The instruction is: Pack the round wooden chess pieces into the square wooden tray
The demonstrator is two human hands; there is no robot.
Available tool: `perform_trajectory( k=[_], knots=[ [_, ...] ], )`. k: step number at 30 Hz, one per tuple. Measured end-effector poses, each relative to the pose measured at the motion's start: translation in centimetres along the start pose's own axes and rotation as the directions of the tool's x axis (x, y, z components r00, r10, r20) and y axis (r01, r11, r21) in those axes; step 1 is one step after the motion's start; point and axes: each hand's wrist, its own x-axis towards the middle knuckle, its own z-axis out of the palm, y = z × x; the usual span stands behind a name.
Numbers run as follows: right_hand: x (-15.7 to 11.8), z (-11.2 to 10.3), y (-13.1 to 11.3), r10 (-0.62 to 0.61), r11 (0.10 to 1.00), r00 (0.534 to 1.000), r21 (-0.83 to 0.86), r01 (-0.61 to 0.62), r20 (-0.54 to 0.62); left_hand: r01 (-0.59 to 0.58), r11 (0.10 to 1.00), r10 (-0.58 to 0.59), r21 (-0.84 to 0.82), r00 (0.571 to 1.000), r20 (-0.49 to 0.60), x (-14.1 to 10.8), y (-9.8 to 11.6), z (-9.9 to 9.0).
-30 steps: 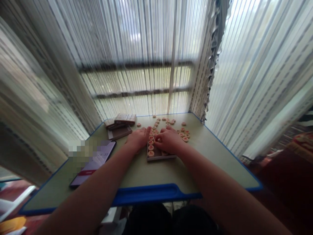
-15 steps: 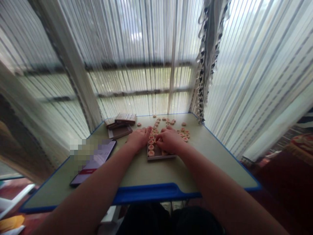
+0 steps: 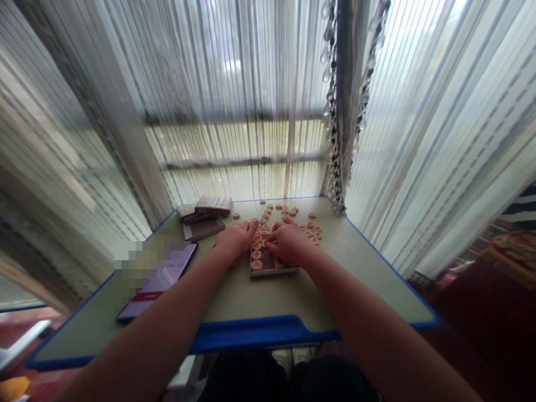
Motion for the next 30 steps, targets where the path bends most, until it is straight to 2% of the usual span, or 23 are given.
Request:
perform_trajectory(
  k=[13, 23, 30],
  knots=[
    [0.04, 0.36, 0.22, 0.024, 1.0, 1.0, 0.013, -0.024, -0.011, 0.004, 1.0, -0.004, 0.002, 1.0, 0.021, 0.1, 0.06, 0.11],
    [0.33, 0.46, 0.4, -0.001, 1.0, 1.0, 0.006, 0.001, -0.016, -0.001, 1.0, 0.001, 0.022, 1.0, 0.004, 0.1, -0.04, 0.2],
    [0.62, 0.56, -0.51, 0.085, 0.996, 0.996, -0.005, -0.085, 0.001, -0.004, 1.0, 0.004, 0.023, 1.0, -0.005, 0.23, -0.02, 0.27]
  ],
)
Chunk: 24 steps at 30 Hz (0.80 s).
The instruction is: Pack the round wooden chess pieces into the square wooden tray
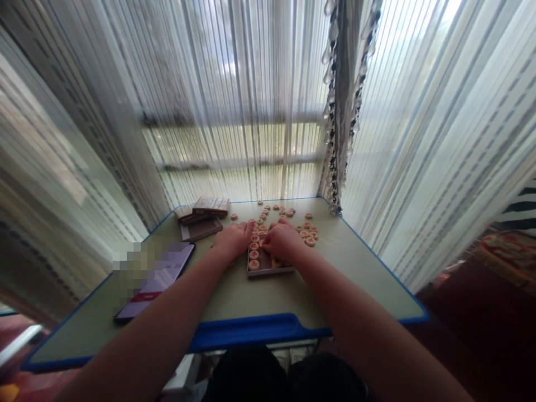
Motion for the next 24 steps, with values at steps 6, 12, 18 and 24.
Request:
perform_trajectory(
  k=[6, 12, 18, 24],
  knots=[
    [0.1, 0.1, -0.3, 0.003, 1.0, 1.0, -0.02, -0.003, -0.015, 0.001, 1.0, -0.001, -0.015, 1.0, 0.004, -0.2, 0.1, -0.1],
    [0.3, 0.3, 0.1, 0.016, 1.0, 0.999, -0.012, -0.016, -0.038, 0.007, 1.0, -0.006, -0.03, 1.0, 0.021, -0.3, 0.1, -0.3],
    [0.4, 0.5, 0.5, 0.014, 1.0, 0.999, 0.015, -0.014, -0.042, 0.001, 1.0, -0.001, -0.024, 0.999, 0.033, -0.1, 0.0, -0.2],
    [0.4, 0.4, 0.8, 0.002, 1.0, 0.999, 0.007, -0.002, -0.041, -0.011, 1.0, 0.011, -0.021, 1.0, 0.004, -0.1, 0.0, 0.0]
  ],
)
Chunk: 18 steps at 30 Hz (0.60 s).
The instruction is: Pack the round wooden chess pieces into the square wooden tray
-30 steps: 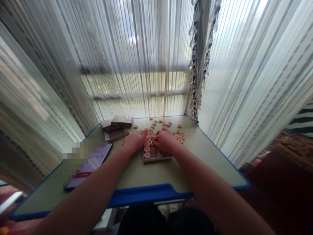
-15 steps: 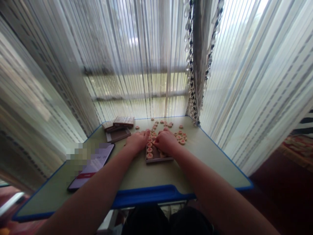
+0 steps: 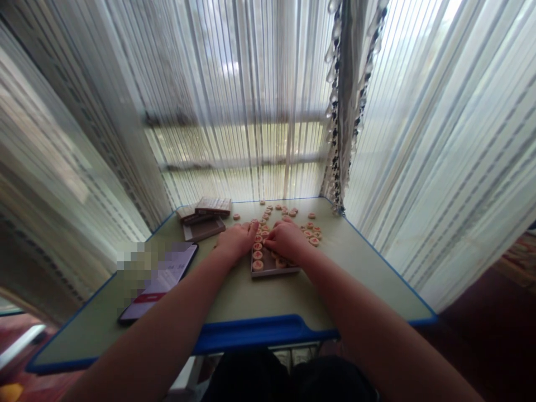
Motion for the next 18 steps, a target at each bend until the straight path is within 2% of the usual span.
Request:
perform_trajectory(
  k=[9, 15, 18],
  knots=[
    [-0.2, -0.3, 0.2, 0.0, 0.996, 1.0, 0.09, 0.002, -0.023, 0.009, 1.0, -0.009, -0.008, 1.0, 0.01, -0.2, 0.0, -0.3],
    [-0.5, -0.9, 0.5, 0.003, 0.998, 0.996, 0.066, 0.003, -0.084, 0.018, 1.0, -0.018, -0.008, 0.999, 0.035, -0.1, 0.0, -0.2],
    [-0.6, -1.2, 0.1, -0.031, 0.998, 0.999, 0.058, 0.033, -0.029, 0.015, 1.0, -0.015, 0.0, 1.0, 0.025, -0.1, 0.0, -0.2]
  ],
)
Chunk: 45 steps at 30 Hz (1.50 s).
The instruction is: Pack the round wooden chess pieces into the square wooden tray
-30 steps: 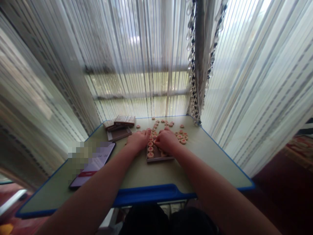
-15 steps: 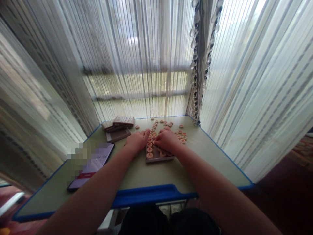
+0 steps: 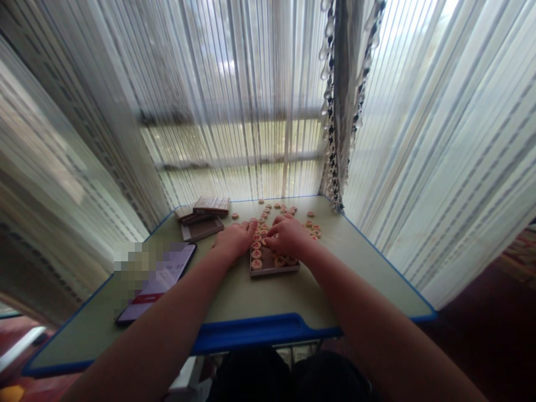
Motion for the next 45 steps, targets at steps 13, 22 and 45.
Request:
perform_trajectory(
  k=[13, 22, 45],
  knots=[
    [0.0, 0.4, -0.4, -0.026, 0.999, 0.993, -0.016, 0.028, 0.114, 0.003, 1.0, -0.003, 0.008, 1.0, 0.001, -0.1, 0.1, -0.2],
    [-0.1, 0.7, 0.8, -0.01, 1.0, 1.0, 0.012, 0.009, 0.009, -0.003, 1.0, 0.003, -0.007, 1.0, 0.018, -0.1, 0.0, -0.1],
    [-0.8, -1.9, 0.4, -0.099, 0.989, 0.981, 0.127, 0.078, 0.169, -0.226, 0.974, 0.214, -0.033, 0.953, -0.216, -1.1, 1.1, -1.5]
  ],
)
